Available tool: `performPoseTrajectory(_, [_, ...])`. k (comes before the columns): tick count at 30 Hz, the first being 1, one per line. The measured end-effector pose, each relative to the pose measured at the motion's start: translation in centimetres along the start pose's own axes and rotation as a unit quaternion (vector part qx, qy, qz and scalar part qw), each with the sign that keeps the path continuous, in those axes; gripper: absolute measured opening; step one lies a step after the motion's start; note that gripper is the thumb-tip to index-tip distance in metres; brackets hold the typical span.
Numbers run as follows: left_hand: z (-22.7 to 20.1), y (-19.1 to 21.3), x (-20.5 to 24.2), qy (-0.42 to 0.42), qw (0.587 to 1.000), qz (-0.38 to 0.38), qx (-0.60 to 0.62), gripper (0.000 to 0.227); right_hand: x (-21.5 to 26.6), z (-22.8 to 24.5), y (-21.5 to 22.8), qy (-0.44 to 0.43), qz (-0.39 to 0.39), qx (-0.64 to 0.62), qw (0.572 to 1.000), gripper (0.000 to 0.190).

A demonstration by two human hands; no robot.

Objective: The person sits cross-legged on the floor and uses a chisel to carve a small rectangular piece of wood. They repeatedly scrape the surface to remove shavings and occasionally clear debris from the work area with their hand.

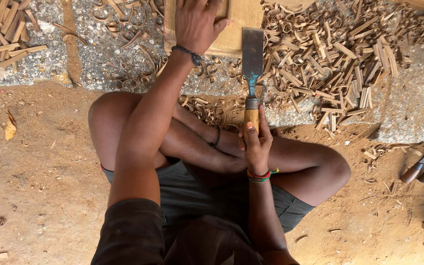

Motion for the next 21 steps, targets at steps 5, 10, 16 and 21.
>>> performPoseTrajectory(5, [-1.5,1.9,-0.9,-0.032,0.998,-0.052,-0.015,0.097,0.3,1.1,-0.2,-0.015,0.001,-0.009,1.000,0.063])
performPoseTrajectory(10, [-7.3,2.9,-1.8,-0.105,0.977,0.032,0.184,0.083,0.5,2.1,-0.5,-0.034,0.004,-0.034,0.999,0.061])
performPoseTrajectory(16, [-16.3,1.9,0.0,-0.278,0.897,0.203,0.277,0.046,-0.4,2.0,-0.4,-0.061,-0.004,-0.041,0.997,0.059])
performPoseTrajectory(21, [-15.8,0.4,0.8,-0.280,0.889,0.281,0.228,0.060,-0.8,0.4,-1.0,-0.071,0.021,-0.051,0.996,0.060])
Point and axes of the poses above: each hand's wrist, its own x-axis away from the middle knuckle, its own y-axis out of the back of the hand, z = x × y, the point moved 6 cm from there along -x, towards the middle knuckle, and after that the axes turned 4 degrees about -y, right-handed, at the moved point
